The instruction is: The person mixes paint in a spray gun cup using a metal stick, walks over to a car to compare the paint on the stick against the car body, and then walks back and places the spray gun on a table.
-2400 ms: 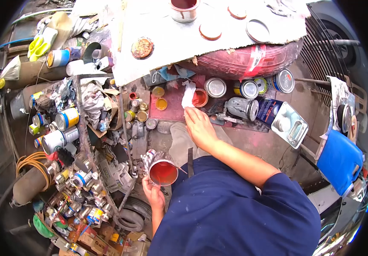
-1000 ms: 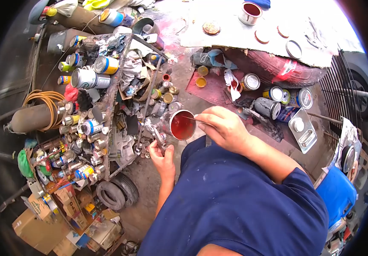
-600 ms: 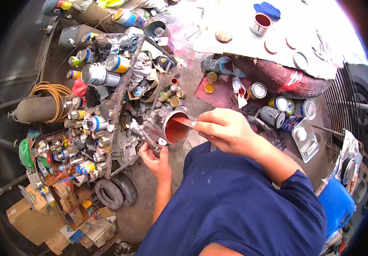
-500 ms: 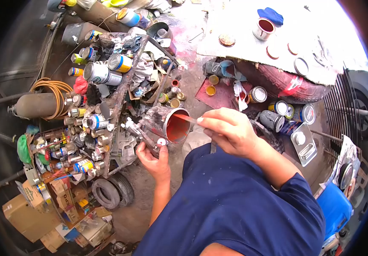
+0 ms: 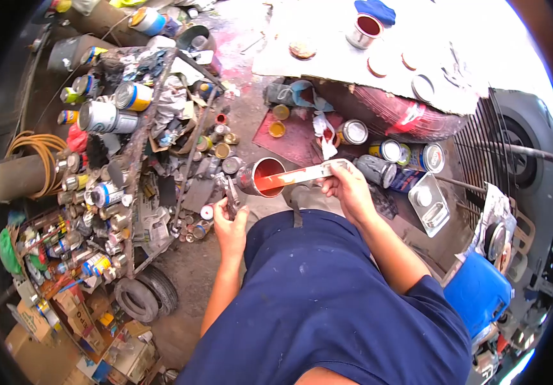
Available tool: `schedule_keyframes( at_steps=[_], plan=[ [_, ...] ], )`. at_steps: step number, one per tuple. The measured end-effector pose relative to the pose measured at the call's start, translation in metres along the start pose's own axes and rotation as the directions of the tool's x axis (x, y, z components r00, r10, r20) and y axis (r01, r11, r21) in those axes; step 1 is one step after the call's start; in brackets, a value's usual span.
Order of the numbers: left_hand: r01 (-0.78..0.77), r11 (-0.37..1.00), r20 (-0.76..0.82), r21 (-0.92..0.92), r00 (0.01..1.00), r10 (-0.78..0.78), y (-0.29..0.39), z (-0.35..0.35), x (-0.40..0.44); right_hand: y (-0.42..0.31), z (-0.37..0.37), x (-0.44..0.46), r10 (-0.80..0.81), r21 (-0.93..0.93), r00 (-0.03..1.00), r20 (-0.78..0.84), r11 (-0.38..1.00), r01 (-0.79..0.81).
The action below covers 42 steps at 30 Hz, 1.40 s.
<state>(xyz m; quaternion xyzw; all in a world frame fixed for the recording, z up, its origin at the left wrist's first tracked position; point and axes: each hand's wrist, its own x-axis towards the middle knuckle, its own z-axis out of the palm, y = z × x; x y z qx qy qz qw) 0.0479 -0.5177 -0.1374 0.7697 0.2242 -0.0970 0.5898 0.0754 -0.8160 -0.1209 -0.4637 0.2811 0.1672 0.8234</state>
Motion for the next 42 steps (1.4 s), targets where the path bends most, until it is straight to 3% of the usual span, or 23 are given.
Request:
schedule_keyframes(
  at_steps=[5, 8, 17, 25, 34, 37, 42],
  plan=[
    [0.09, 0.992, 0.287, -0.086, 0.956, -0.062, -0.008, 0.031, 0.012, -0.026, -0.037, -0.034, -0.125, -0.042, 0.984, -0.128, 0.992, 0.12],
    [0.208, 0.973, 0.468, -0.096, 0.872, -0.141, 0.005, 0.052, 0.017, -0.033, -0.06, -0.061, -0.176, -0.069, 0.954, -0.243, 0.984, 0.164],
    [0.228, 0.969, 0.763, 0.095, 0.609, -0.218, 0.024, 0.101, 0.026, -0.03, -0.092, -0.138, -0.156, 0.087, 0.859, -0.488, 0.97, 0.225],
    [0.174, 0.956, 0.846, 0.235, 0.448, -0.289, 0.031, 0.117, 0.03, -0.022, -0.099, -0.168, -0.158, 0.139, 0.818, -0.553, 0.951, 0.277],
    [0.194, 0.945, 0.851, 0.264, 0.415, -0.322, 0.04, 0.124, 0.033, -0.021, -0.103, -0.17, -0.142, 0.165, 0.807, -0.573, 0.945, 0.283],
    [0.185, 0.941, 0.839, 0.282, 0.428, -0.336, 0.046, 0.121, 0.034, -0.028, -0.099, -0.167, -0.168, 0.103, 0.81, -0.562, 0.957, 0.271],
    [0.164, 0.96, 0.816, 0.227, 0.506, -0.279, 0.054, 0.111, 0.029, -0.054, -0.062, -0.153, -0.374, -0.369, 0.825, -0.424, 0.903, 0.219]
  ],
)
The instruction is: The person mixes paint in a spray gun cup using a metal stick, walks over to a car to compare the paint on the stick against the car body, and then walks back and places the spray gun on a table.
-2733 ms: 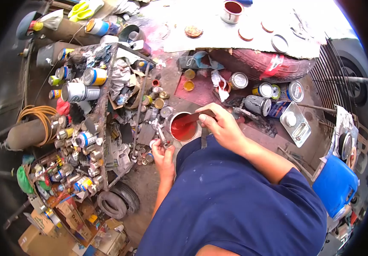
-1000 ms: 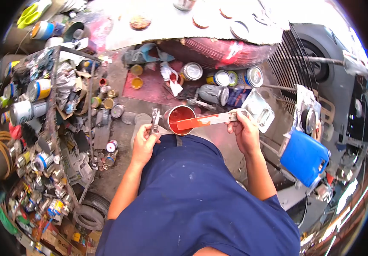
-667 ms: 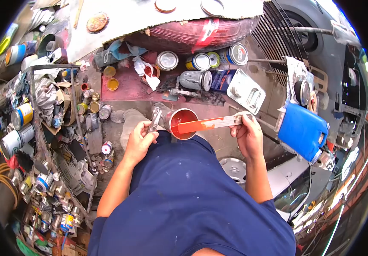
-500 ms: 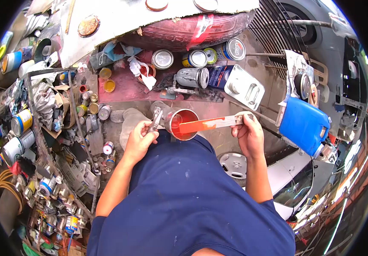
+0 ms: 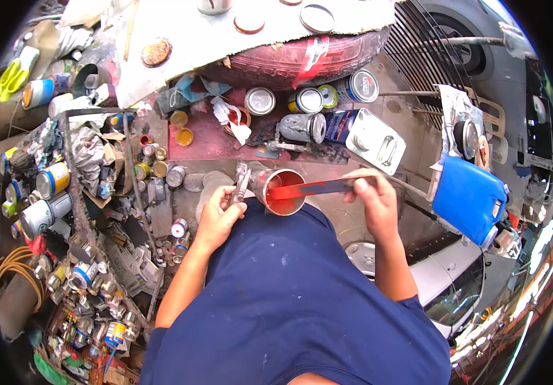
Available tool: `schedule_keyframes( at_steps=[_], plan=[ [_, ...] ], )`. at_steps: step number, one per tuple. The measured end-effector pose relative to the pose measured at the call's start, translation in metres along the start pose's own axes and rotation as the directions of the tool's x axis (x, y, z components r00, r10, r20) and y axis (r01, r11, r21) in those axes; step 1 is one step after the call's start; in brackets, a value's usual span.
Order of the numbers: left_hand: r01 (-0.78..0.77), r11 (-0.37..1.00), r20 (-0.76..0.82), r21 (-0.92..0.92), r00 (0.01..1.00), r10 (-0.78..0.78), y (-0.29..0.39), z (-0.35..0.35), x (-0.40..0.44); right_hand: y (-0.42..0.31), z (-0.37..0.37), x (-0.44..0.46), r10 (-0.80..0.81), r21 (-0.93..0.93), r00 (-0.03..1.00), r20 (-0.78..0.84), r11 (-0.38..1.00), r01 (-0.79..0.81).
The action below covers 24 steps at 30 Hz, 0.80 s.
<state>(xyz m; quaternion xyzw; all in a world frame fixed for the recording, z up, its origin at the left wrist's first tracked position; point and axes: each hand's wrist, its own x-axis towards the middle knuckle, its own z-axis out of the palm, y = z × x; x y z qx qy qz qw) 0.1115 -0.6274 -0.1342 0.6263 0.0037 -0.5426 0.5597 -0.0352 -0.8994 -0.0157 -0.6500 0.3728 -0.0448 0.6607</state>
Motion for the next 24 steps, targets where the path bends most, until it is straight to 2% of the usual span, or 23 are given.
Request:
schedule_keyframes(
  at_steps=[2, 4, 5, 8, 9, 13, 16, 18, 20, 24],
  plan=[
    [-0.047, 0.999, -0.043, 0.022, 0.998, 0.048, 0.004, -0.001, -0.007, -0.006, 0.018, 0.007, -0.182, -0.163, 0.963, 0.198, 0.963, 0.216],
    [-0.1, 0.994, -0.126, -0.048, 0.988, 0.094, 0.009, 0.0, -0.017, -0.014, 0.033, 0.017, -0.327, -0.321, 0.854, 0.405, 0.824, 0.467],
    [-0.122, 0.992, -0.159, -0.031, 0.981, 0.115, 0.012, -0.002, -0.022, -0.016, 0.044, 0.021, -0.447, -0.335, 0.791, 0.418, 0.734, 0.591],
    [-0.181, 0.981, -0.247, -0.069, 0.956, 0.159, 0.012, -0.01, -0.037, -0.022, 0.054, 0.032, -0.558, -0.36, 0.715, 0.422, 0.62, 0.697],
    [-0.203, 0.974, -0.275, -0.097, 0.946, 0.17, 0.013, -0.013, -0.04, -0.027, 0.058, 0.033, -0.636, -0.353, 0.658, 0.403, 0.556, 0.753],
    [-0.307, 0.943, -0.36, -0.13, 0.901, 0.243, 0.02, -0.023, -0.058, -0.033, 0.08, 0.02, -0.757, -0.297, 0.544, 0.362, 0.459, 0.837],
    [-0.358, 0.931, -0.377, -0.07, 0.874, 0.308, 0.024, -0.03, -0.07, -0.026, 0.101, -0.005, -0.685, -0.193, 0.637, 0.354, 0.613, 0.767],
    [-0.391, 0.919, -0.363, -0.049, 0.864, 0.348, 0.023, -0.04, -0.079, -0.032, 0.107, -0.022, -0.729, -0.185, 0.585, 0.355, 0.559, 0.808],
    [-0.394, 0.919, -0.312, -0.013, 0.875, 0.37, 0.023, -0.053, -0.089, -0.033, 0.112, -0.033, -0.777, -0.208, 0.519, 0.357, 0.475, 0.855],
    [-0.339, 0.94, -0.234, 0.036, 0.912, 0.338, 0.026, -0.07, -0.1, -0.022, 0.125, -0.054, -0.786, -0.384, 0.576, 0.225, 0.472, 0.794]
  ],
)
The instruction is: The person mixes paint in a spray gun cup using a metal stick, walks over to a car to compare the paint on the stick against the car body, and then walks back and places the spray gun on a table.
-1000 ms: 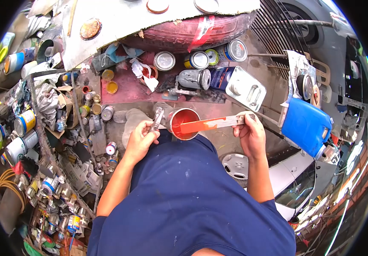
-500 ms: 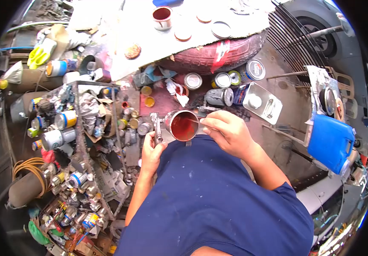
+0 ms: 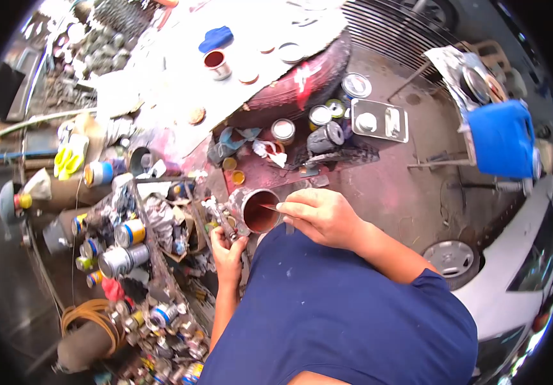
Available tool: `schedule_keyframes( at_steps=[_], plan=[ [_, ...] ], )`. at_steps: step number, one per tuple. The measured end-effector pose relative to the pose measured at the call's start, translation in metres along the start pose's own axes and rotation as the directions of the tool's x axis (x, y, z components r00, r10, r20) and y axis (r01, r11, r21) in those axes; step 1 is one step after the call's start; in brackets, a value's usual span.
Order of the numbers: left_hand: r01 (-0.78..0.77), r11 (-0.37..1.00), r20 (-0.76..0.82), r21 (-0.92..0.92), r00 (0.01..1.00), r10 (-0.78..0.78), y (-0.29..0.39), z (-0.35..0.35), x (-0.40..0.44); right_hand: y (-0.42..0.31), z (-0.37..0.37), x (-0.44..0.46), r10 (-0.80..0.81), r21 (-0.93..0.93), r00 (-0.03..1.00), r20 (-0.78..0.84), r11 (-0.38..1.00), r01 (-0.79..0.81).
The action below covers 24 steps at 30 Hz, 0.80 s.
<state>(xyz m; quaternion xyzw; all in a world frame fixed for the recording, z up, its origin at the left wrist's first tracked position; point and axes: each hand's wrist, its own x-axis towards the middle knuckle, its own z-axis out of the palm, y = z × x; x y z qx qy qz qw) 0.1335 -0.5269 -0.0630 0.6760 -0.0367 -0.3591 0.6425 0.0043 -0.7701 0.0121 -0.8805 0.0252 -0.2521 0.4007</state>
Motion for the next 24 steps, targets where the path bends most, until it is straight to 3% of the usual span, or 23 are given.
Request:
schedule_keyframes(
  at_steps=[3, 6, 12, 15, 18, 19, 24],
  plan=[
    [-0.04, 0.998, 0.083, 0.054, 0.996, 0.036, -0.004, -0.007, -0.002, -0.021, 0.011, -0.028, 0.089, -0.048, 0.986, -0.141, 0.994, -0.097],
    [-0.046, 0.984, 0.176, 0.174, 0.984, 0.015, -0.016, -0.01, 0.0, -0.048, 0.034, -0.069, 0.368, 0.133, 0.902, -0.226, 0.929, -0.346],
    [-0.021, 0.977, 0.424, 0.214, 0.903, -0.074, -0.022, 0.024, -0.009, -0.084, 0.016, -0.126, 0.333, -0.084, 0.863, -0.38, 0.917, -0.39],
    [-0.006, 0.978, 0.526, 0.21, 0.843, -0.108, -0.021, 0.056, -0.014, -0.093, 0.001, -0.152, 0.342, -0.084, 0.724, -0.599, 0.872, -0.482],
    [-0.101, 0.958, 0.62, 0.268, 0.78, -0.091, -0.019, 0.089, -0.022, -0.124, -0.004, -0.177, 0.572, 0.145, 0.49, -0.658, 0.735, -0.663],
    [-0.105, 0.959, 0.635, 0.264, 0.767, -0.091, -0.023, 0.1, -0.023, -0.128, -0.002, -0.189, 0.64, 0.3, 0.432, -0.635, 0.72, -0.626],
    [-0.139, 0.942, 0.736, 0.304, 0.662, -0.14, -0.029, 0.177, -0.051, -0.139, -0.047, -0.248, 0.398, 0.066, 0.41, -0.82, 0.779, -0.624]
  ],
)
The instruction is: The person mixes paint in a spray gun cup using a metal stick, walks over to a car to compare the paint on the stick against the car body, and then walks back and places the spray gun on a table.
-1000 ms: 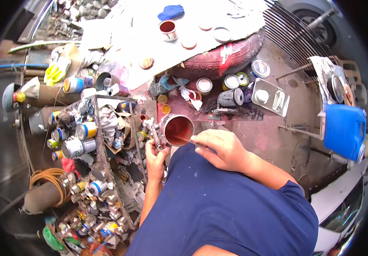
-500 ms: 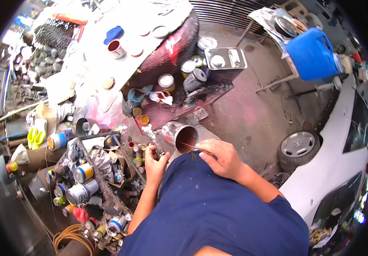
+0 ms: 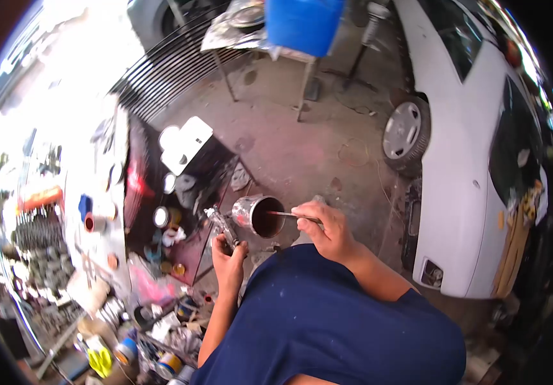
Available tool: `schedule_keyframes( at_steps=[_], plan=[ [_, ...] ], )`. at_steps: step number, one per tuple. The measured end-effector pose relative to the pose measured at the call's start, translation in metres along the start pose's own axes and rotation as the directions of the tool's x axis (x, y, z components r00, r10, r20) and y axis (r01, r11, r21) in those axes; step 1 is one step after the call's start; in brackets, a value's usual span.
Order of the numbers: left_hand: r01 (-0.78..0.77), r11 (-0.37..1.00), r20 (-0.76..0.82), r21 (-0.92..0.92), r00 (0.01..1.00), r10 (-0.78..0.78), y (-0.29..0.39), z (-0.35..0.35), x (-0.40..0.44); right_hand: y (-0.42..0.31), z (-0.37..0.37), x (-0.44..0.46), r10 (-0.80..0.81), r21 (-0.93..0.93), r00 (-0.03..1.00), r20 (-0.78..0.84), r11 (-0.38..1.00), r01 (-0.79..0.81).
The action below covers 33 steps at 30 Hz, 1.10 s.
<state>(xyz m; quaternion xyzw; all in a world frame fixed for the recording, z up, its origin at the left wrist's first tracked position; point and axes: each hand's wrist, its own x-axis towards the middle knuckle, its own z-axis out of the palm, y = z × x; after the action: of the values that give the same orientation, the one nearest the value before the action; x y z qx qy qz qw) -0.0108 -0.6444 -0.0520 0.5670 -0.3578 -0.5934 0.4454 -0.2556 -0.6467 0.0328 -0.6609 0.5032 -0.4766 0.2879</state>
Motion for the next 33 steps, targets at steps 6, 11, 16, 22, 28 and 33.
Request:
schedule_keyframes(
  at_steps=[6, 11, 16, 22, 28, 33],
  plan=[
    [-0.051, 0.991, 0.174, 0.123, 0.984, 0.029, 0.003, 0.127, 0.052, 0.059, -0.106, 0.001, 0.212, 0.025, 0.973, -0.087, 0.977, -0.21],
    [-0.007, 0.984, 0.256, 0.176, 0.966, -0.039, 0.004, 0.261, 0.088, 0.115, -0.223, 0.02, 0.082, -0.113, 0.98, -0.181, 0.988, -0.104],
    [-0.002, 0.979, 0.35, 0.202, 0.934, -0.07, 0.004, 0.38, 0.121, 0.155, -0.323, 0.036, 0.094, -0.137, 0.945, -0.312, 0.98, -0.143],
    [-0.024, 0.963, 0.479, 0.27, 0.87, -0.112, 0.007, 0.499, 0.169, 0.205, -0.406, 0.046, 0.124, -0.176, 0.9, -0.417, 0.961, -0.214],
    [0.027, 0.958, 0.567, 0.285, 0.801, -0.191, 0.002, 0.631, 0.255, 0.28, -0.499, 0.109, 0.184, -0.196, 0.851, -0.491, 0.929, -0.314],
    [0.001, 0.922, 0.62, 0.387, 0.74, -0.261, 0.01, 0.749, 0.364, 0.367, -0.579, 0.188, 0.343, -0.056, 0.8, -0.493, 0.905, -0.423]
  ],
)
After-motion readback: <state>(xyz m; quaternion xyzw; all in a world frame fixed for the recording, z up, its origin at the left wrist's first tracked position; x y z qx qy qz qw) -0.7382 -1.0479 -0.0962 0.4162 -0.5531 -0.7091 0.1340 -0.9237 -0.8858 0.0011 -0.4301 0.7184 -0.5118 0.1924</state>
